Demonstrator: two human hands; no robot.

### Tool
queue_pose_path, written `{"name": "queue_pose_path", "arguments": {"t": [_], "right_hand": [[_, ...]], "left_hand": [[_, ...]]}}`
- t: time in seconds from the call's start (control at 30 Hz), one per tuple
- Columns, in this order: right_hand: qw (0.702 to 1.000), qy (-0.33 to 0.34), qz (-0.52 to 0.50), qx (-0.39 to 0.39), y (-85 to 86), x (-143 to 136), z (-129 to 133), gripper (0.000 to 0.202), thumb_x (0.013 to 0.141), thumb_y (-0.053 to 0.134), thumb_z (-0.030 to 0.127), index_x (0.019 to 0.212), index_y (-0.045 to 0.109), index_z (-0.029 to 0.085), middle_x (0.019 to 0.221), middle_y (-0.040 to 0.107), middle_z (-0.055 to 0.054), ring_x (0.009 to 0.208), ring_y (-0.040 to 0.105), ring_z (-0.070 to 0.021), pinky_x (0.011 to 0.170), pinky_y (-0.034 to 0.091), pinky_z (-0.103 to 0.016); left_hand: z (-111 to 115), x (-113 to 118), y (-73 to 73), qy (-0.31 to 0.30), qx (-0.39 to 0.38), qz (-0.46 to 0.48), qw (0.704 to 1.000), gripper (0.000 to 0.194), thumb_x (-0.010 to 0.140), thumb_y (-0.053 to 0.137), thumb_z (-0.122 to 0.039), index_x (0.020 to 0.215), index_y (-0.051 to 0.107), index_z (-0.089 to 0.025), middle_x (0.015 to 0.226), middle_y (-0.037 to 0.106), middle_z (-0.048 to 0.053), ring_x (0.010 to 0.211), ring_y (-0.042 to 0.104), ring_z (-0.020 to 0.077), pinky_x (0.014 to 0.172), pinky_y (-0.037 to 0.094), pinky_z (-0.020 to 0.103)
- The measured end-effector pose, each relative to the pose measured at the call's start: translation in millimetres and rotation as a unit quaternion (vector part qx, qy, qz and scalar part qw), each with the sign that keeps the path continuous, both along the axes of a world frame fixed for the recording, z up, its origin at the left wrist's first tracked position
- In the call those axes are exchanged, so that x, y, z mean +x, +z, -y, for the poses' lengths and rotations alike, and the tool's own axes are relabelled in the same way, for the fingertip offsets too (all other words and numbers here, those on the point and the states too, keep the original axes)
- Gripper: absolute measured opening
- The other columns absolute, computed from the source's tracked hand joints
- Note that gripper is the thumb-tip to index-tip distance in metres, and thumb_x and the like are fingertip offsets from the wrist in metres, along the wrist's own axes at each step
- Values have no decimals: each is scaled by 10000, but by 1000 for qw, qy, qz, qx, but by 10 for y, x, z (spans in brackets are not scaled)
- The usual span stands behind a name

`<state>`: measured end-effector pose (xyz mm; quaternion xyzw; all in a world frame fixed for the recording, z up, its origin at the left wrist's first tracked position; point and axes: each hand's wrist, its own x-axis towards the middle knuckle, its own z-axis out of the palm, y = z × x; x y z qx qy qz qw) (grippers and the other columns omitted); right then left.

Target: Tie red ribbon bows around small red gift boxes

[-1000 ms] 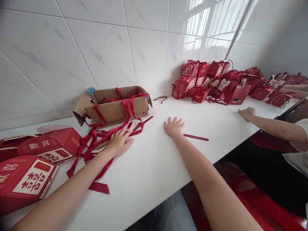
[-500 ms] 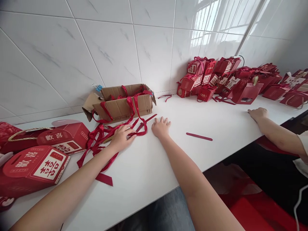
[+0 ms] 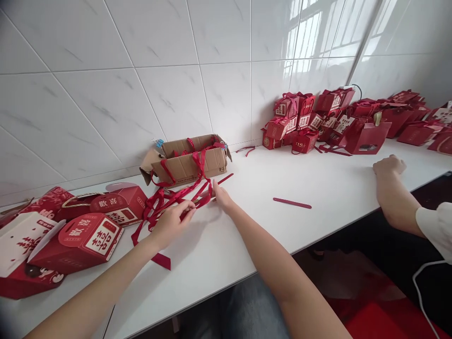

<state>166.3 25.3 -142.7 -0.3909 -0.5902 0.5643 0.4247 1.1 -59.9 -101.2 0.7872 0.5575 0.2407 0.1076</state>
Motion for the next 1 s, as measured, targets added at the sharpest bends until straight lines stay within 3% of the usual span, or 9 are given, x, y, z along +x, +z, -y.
{"name": "queue_pose_path", "arguments": {"t": [0.1,0.2,0.33,0.4,0.6,0.77,1.0], "right_hand": [[986,57,-150,-34,96,-76,74,460,886,343,572,792,595,200,727,614,-35,717,590,-173,750,483,-327],[960,27,-272,-59,140,49,4,225,849,504,419,740,500,222,570,459,43,580,509,-130,683,476,-296],[914,-69,-393,-70,80,428,-240,224,896,433,307,691,400,224,494,304,88,439,365,-94,577,444,-241],[889,-116,-437,-70,20,609,-345,269,934,346,269,671,359,218,473,253,97,390,286,-84,500,393,-205],[839,-179,-505,-95,-73,911,-415,446,978,84,282,623,342,203,438,211,91,333,202,-75,387,272,-184],[789,-223,-566,-93,-127,1160,-379,382,939,119,181,582,254,188,424,192,83,326,202,-62,363,248,-161],[762,-275,-575,-113,-306,1356,-390,358,913,47,151,579,171,186,428,163,73,313,158,-66,330,202,-186]], "left_hand": [[126,-60,-114,1,-6,-47,999,178,885,409,-334,858,556,-238,799,671,-13,702,596,179,605,377,267],[115,-273,-176,60,-18,-38,997,188,878,430,-375,845,563,-246,818,681,-22,729,607,178,612,385,259],[-12,-635,-145,178,15,7,984,204,859,449,-411,828,540,-231,697,634,-26,575,561,150,549,378,244],[-52,-737,-121,207,38,0,978,197,852,450,-398,812,536,-225,629,591,-33,534,538,146,517,361,239],[8,-705,-78,196,96,1,976,232,851,467,-415,833,588,-218,616,600,-34,505,531,133,514,363,234],[69,-701,-47,121,100,0,988,227,829,533,-422,808,644,-225,741,701,-18,611,610,136,612,423,241],[62,-859,12,170,251,41,952,185,811,589,-385,790,568,-202,646,612,-26,578,575,121,589,446,237]]}}
